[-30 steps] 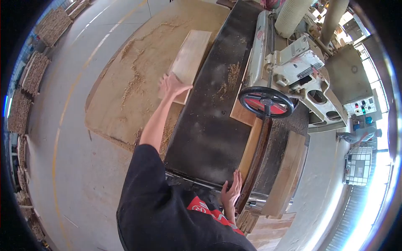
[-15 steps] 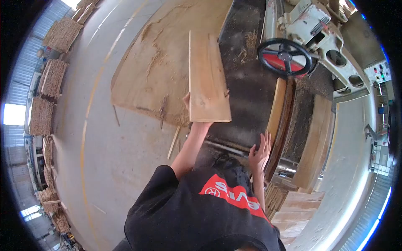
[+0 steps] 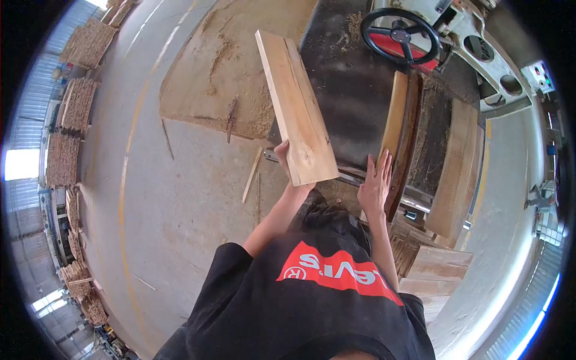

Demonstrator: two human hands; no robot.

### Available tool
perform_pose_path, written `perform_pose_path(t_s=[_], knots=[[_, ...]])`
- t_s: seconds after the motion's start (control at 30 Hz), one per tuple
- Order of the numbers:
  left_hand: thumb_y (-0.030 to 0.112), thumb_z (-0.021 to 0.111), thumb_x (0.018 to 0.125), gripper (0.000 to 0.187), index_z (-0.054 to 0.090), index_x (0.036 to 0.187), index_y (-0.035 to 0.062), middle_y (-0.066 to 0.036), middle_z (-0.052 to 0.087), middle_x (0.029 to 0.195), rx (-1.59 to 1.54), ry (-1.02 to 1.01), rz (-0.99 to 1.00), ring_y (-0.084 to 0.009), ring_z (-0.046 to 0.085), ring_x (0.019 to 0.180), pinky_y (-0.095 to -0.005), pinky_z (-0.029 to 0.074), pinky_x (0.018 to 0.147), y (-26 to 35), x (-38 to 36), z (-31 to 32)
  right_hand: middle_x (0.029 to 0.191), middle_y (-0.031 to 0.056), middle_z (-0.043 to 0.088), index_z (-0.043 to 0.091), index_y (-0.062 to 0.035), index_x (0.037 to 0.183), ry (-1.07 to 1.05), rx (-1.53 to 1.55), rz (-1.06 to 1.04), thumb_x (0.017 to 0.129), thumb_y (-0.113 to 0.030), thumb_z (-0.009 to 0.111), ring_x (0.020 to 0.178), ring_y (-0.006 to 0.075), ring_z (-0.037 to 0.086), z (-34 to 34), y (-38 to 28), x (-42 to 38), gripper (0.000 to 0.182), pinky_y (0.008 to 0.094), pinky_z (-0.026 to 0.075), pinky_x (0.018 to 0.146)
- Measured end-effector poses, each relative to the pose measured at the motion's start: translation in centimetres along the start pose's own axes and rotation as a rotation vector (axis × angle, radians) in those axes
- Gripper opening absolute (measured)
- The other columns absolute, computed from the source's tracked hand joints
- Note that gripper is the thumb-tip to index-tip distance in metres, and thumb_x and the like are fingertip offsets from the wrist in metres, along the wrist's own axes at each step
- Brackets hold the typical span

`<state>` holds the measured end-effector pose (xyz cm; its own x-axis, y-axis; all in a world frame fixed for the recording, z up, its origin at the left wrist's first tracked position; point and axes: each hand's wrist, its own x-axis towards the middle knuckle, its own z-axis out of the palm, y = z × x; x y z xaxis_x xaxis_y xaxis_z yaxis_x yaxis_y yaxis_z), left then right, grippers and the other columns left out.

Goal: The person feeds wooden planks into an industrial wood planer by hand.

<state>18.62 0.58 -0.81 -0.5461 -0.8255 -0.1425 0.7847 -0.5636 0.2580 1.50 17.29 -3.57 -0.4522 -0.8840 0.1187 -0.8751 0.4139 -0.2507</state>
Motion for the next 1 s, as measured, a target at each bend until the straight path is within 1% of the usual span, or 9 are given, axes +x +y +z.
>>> perform_pose_path(t_s=[0.07,0.2,0.23,0.3,0.33,0.47,0.63,0.73,1.0], knots=[[0.057,0.057,0.096,0.076,0.053,0.153,0.0058,-0.017,0.068,0.137,-0.021,-0.058,-0.047,-0.0339,0.071,0.119,-0.0486,0.061,0.100,0.2,-1.4,0.1,0.179,0.0319,0.012,0.042,-0.0032,0.164,0.010,-0.057,-0.025,0.075,0.007,0.072,0.165,0.0531,0.017,0.9,0.5,0.0,0.094,0.0568,0.023,0.135],[0.059,0.064,0.092,0.079,0.057,0.147,0.0032,-0.020,0.069,0.126,0.161,0.152,-0.001,-0.0339,0.072,0.107,-0.0485,0.061,0.090,0.6,-4.0,-0.6,0.178,0.0329,0.012,0.044,-0.0104,0.164,0.057,0.162,0.063,0.077,0.012,0.071,0.158,0.0541,0.035,-1.2,-0.5,0.0,0.094,0.0550,0.051,0.118],[0.054,0.065,0.093,0.074,0.059,0.145,0.0008,-0.019,0.072,0.121,0.324,0.166,-0.019,-0.0320,0.074,0.102,-0.0460,0.063,0.088,1.2,-4.4,-2.6,0.171,0.0343,0.032,0.045,-0.0132,0.164,-0.023,0.388,0.237,0.079,0.015,0.069,0.140,0.0434,0.062,-4.1,-1.3,0.4,0.093,0.0439,0.061,0.103],[0.039,0.074,0.092,0.064,0.064,0.139,-0.0025,-0.013,0.072,0.107,0.650,0.222,-0.029,-0.0272,0.074,0.091,-0.0417,0.063,0.083,1.7,-5.4,-1.8,0.162,0.0304,0.048,0.044,-0.0108,0.164,-0.110,0.650,0.438,0.080,0.014,0.068,0.128,0.0342,0.070,-6.7,-0.7,0.5,0.091,0.0382,0.060,0.100],[0.031,0.078,0.091,0.059,0.066,0.137,-0.0042,-0.010,0.072,0.101,0.811,0.252,-0.040,-0.0248,0.074,0.085,-0.0396,0.063,0.080,2.0,-5.9,-1.1,0.154,0.0258,0.058,0.045,-0.0087,0.165,0.031,0.833,0.396,0.082,0.013,0.066,0.124,0.0278,0.071,-5.0,0.8,-0.4,0.088,0.0346,0.059,0.099],[0.038,0.092,0.081,0.076,0.065,0.137,-0.0055,-0.014,0.068,0.121,1.151,0.301,0.046,-0.0273,0.071,0.109,-0.0426,0.059,0.094,-0.4,-5.7,-3.2,0.151,0.0212,0.066,0.047,-0.0047,0.166,0.130,1.703,0.560,0.087,0.013,0.057,0.124,0.0212,0.071,-5.5,3.7,-2.9,0.081,0.0314,0.058,0.096],[0.057,0.100,0.060,0.111,0.057,0.149,0.0067,-0.026,0.051,0.151,1.867,0.359,0.085,-0.0447,0.048,0.142,-0.0596,0.041,0.115,-1.9,-5.9,-2.3,0.155,0.0235,0.062,0.049,0.0015,0.163,0.191,1.763,0.465,0.091,0.013,0.050,0.132,0.0226,0.067,-10.1,4.6,-4.5,0.073,0.0323,0.054,0.107],[0.057,0.099,0.059,0.119,0.050,0.155,0.0074,-0.027,0.045,0.155,2.342,0.342,0.151,-0.0445,0.043,0.146,-0.0596,0.038,0.117,-3.1,-7.0,1.7,0.157,0.0228,0.061,0.047,0.0036,0.163,0.277,1.578,0.361,0.086,0.011,0.049,0.138,0.0233,0.064,-8.6,4.9,-4.3,0.078,0.0323,0.051,0.111],[0.059,0.101,0.053,0.139,0.040,0.162,-0.0018,-0.034,0.037,0.159,2.416,-0.207,0.172,-0.0521,0.038,0.145,-0.0610,0.033,0.120,-2.7,-5.2,0.1,0.142,0.0149,0.070,0.058,0.0032,0.150,0.353,1.536,0.373,0.089,0.012,0.056,0.131,0.0190,0.066,-6.5,7.9,-3.5,0.061,0.0308,0.051,0.110]])
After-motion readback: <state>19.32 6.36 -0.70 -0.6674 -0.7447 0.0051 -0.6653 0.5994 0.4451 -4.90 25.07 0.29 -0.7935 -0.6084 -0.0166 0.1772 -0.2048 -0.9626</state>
